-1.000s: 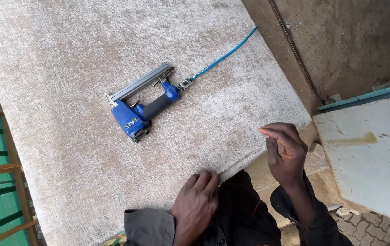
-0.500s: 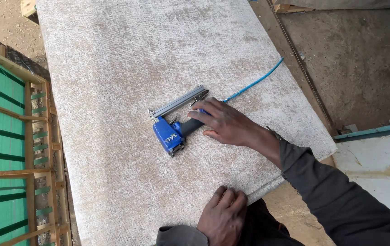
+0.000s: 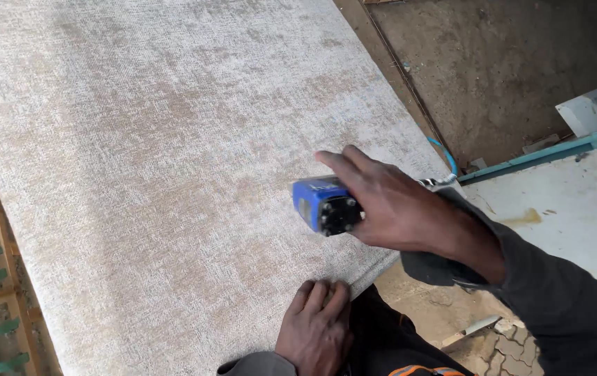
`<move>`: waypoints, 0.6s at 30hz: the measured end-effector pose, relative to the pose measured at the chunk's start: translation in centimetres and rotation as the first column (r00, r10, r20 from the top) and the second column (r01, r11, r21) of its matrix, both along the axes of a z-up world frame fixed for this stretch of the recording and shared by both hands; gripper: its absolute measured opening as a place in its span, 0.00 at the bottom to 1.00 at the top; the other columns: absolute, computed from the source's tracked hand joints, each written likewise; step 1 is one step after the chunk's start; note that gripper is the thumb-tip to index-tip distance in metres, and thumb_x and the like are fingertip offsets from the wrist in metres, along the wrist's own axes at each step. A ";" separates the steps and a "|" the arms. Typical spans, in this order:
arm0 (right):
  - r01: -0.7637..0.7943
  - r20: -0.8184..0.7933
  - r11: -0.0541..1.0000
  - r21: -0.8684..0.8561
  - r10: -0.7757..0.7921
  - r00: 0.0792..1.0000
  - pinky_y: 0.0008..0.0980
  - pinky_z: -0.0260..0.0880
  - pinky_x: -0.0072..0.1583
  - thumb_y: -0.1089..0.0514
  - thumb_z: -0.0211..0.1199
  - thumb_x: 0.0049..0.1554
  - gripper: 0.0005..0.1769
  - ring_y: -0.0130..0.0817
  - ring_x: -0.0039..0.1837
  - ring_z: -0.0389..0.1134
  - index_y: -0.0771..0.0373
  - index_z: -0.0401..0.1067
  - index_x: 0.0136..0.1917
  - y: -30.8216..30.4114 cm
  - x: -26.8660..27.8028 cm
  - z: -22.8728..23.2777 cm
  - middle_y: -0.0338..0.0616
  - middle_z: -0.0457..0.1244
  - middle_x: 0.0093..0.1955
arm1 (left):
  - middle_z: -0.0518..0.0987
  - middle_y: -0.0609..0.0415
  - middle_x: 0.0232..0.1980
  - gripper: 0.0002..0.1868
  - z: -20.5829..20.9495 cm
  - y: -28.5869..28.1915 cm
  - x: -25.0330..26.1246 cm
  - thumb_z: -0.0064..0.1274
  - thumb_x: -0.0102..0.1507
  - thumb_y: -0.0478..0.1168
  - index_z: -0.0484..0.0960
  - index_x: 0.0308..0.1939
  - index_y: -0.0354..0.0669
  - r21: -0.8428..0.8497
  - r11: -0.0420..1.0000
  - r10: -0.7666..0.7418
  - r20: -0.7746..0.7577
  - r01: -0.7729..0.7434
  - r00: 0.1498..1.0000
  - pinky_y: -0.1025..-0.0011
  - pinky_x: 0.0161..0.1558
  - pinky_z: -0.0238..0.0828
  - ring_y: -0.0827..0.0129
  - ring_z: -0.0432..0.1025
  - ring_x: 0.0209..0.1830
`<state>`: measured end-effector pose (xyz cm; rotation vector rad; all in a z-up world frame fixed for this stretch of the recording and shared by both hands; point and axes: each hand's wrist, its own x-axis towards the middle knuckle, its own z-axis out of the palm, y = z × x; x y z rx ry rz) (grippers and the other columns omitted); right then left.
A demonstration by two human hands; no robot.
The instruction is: Using a pneumatic staple gun to attach fabric to a furniture frame.
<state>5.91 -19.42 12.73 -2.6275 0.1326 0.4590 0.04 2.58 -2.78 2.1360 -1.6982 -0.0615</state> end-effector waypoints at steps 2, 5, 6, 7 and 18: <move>0.081 -0.005 0.997 0.017 -0.081 0.997 0.50 0.71 0.52 0.61 0.71 0.45 0.54 0.50 0.63 0.68 0.51 0.51 0.81 -2.8 -4.3 -0.5 0.47 0.58 0.68 | 0.71 0.42 0.60 0.26 -0.1 0.0 0.1 0.54 0.59 0.51 0.83 0.52 0.32 0.003 1.000 -0.006 -0.003 0.006 1.000 0.54 0.63 0.58 0.46 0.65 0.55; 0.387 -0.126 0.922 0.013 -0.383 0.915 0.40 0.73 0.57 0.51 0.73 0.49 0.40 0.37 0.66 0.71 0.49 0.65 0.73 -3.9 -9.8 -1.2 0.36 0.66 0.67 | 0.72 0.42 0.61 0.28 -0.3 0.0 -0.2 0.53 0.60 0.51 0.82 0.55 0.31 0.027 1.000 0.003 -0.009 -0.003 1.000 0.53 0.66 0.57 0.46 0.65 0.59; 0.596 -0.214 0.802 -0.038 -0.589 0.779 0.32 0.72 0.60 0.47 0.71 0.49 0.30 0.31 0.62 0.75 0.49 0.75 0.65 -3.8 -11.5 -1.4 0.32 0.71 0.65 | 0.72 0.42 0.61 0.28 -0.4 -0.1 -0.3 0.53 0.61 0.52 0.82 0.55 0.31 0.041 0.999 0.009 0.001 -0.009 1.000 0.53 0.67 0.57 0.45 0.65 0.61; 0.595 -0.226 0.803 -0.043 -0.588 0.777 0.32 0.72 0.60 0.47 0.71 0.49 0.30 0.31 0.62 0.75 0.49 0.75 0.65 -3.0 -12.3 -1.8 0.32 0.71 0.65 | 0.72 0.42 0.61 0.28 -0.3 -0.1 -0.3 0.53 0.61 0.52 0.82 0.55 0.31 0.044 0.999 0.010 -0.011 -0.009 1.000 0.53 0.67 0.57 0.45 0.65 0.61; 0.916 -0.357 0.381 0.125 -0.844 0.400 0.34 0.81 0.44 0.53 0.71 0.51 0.13 0.35 0.35 0.80 0.66 0.87 0.37 1.4 -19.4 -9.3 0.47 0.79 0.29 | 0.71 0.43 0.62 0.25 0.6 -0.3 -0.3 0.52 0.60 0.46 0.83 0.54 0.29 0.060 0.998 0.016 -0.005 -0.015 1.000 0.51 0.68 0.58 0.45 0.65 0.62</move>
